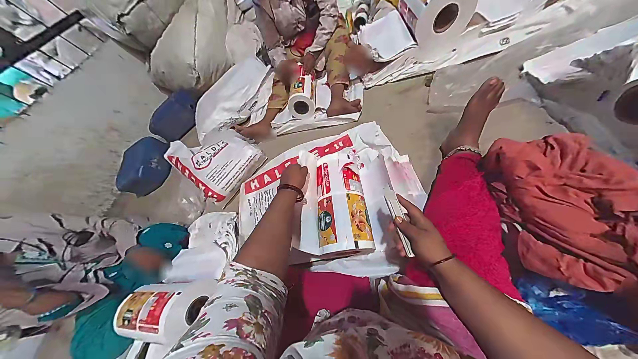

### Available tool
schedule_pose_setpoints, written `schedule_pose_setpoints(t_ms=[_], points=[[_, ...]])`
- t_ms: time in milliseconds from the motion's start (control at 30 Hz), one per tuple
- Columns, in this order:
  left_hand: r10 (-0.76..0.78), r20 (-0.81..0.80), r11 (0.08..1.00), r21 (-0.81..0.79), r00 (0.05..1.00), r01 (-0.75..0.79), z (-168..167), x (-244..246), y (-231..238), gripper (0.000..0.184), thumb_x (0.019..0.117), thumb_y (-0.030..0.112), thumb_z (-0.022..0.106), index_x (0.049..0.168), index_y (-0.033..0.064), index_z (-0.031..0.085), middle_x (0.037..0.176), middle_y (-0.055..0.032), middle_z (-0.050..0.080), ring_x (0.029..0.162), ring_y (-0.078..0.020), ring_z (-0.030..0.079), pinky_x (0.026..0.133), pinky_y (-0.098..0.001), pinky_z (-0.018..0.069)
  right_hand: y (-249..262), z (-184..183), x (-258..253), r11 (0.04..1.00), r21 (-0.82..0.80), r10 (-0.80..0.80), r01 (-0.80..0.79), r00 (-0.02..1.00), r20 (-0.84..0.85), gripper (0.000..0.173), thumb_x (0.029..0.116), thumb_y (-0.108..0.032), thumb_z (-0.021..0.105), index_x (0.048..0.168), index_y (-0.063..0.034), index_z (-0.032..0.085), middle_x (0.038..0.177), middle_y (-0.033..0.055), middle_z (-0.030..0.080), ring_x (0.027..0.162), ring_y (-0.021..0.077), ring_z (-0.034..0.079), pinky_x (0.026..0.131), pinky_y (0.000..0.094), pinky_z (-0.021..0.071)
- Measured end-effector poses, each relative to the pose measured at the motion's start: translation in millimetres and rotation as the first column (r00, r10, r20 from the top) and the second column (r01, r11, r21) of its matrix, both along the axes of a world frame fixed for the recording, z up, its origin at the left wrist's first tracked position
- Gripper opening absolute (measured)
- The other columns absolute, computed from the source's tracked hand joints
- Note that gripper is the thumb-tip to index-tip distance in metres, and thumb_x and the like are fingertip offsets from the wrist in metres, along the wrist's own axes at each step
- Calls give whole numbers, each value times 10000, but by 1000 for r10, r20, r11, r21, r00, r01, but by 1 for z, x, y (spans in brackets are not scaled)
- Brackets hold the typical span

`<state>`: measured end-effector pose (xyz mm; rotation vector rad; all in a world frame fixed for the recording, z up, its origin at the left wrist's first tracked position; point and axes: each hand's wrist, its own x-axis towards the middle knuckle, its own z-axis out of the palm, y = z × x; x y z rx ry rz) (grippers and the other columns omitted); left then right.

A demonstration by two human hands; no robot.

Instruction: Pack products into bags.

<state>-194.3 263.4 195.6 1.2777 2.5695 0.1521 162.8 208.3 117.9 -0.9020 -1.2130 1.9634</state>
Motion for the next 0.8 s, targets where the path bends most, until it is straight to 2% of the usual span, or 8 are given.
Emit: schedule_pose_setpoints(t_ms=[167,267,433,567,633,700,733,800], points=[[-44,305,982,-160,951,96,-6,-1,-57,639,919,375,784,1366,-21,557,1204,-280,669,1057,-397,695,949,-589,550,3,-5,-2,1000,9,-14,14,999,48,591,1083,-120,408,1637,-142,202,884,63,643,475,125,542,413,271,500],[-51,374,978,-169,926,123,-4,-6,-104,450,937,298,763,1212,-41,652,1118,-228,704,1003,-309,710,942,-525,560,4,-6,-3,1000,-2,-2,2,995,95,582,1096,-128,402,1640,-155,198,901,65,635,479,124,540,420,274,502],[143,145,978,-176,979,-117,-24,-62,-167,494,966,368,715,1193,-66,649,1173,-279,676,1124,-401,664,1024,-600,488,4,-10,-9,1000,-10,-26,29,976,216,575,1110,-143,403,1644,-188,193,910,78,641,486,125,547,429,275,502],[266,53,915,-328,962,-235,-90,-90,-196,523,1035,388,597,1340,-37,613,1387,-261,606,1341,-400,560,1134,-593,415,5,-13,-16,995,26,-99,96,931,350,565,1112,-147,406,1640,-248,231,923,97,653,512,143,572,443,299,504],[277,51,900,-362,959,-241,-117,-97,-199,484,1024,338,619,1348,-23,607,1388,-244,614,1340,-384,568,1123,-585,431,3,-15,-17,989,76,-148,129,899,412,562,1097,-135,433,1622,-283,295,1038,99,652,548,148,580,473,319,515],[304,38,899,-343,952,-273,-124,-97,-198,532,980,264,678,1423,6,535,1378,-237,623,1303,-385,600,1088,-590,469,-2,-5,-19,976,168,-199,141,890,410,557,1052,-102,495,1583,-234,390,1325,103,624,605,126,580,520,321,509],[301,4,896,-345,954,-281,-125,-91,-197,596,959,240,690,1469,17,479,1368,-250,624,1280,-401,614,1063,-603,485,-10,9,-19,966,221,-211,136,907,364,510,1033,-105,516,1536,-165,454,1348,109,605,629,110,577,534,305,506],[272,-71,887,-369,960,-278,-129,-77,-192,749,929,230,694,1565,43,344,1360,-268,623,1251,-428,627,1027,-623,503,-29,54,-18,924,366,-193,112,962,193,303,980,-130,581,1265,-45,640,1094,71,666,623,86,575,528,267,503]])
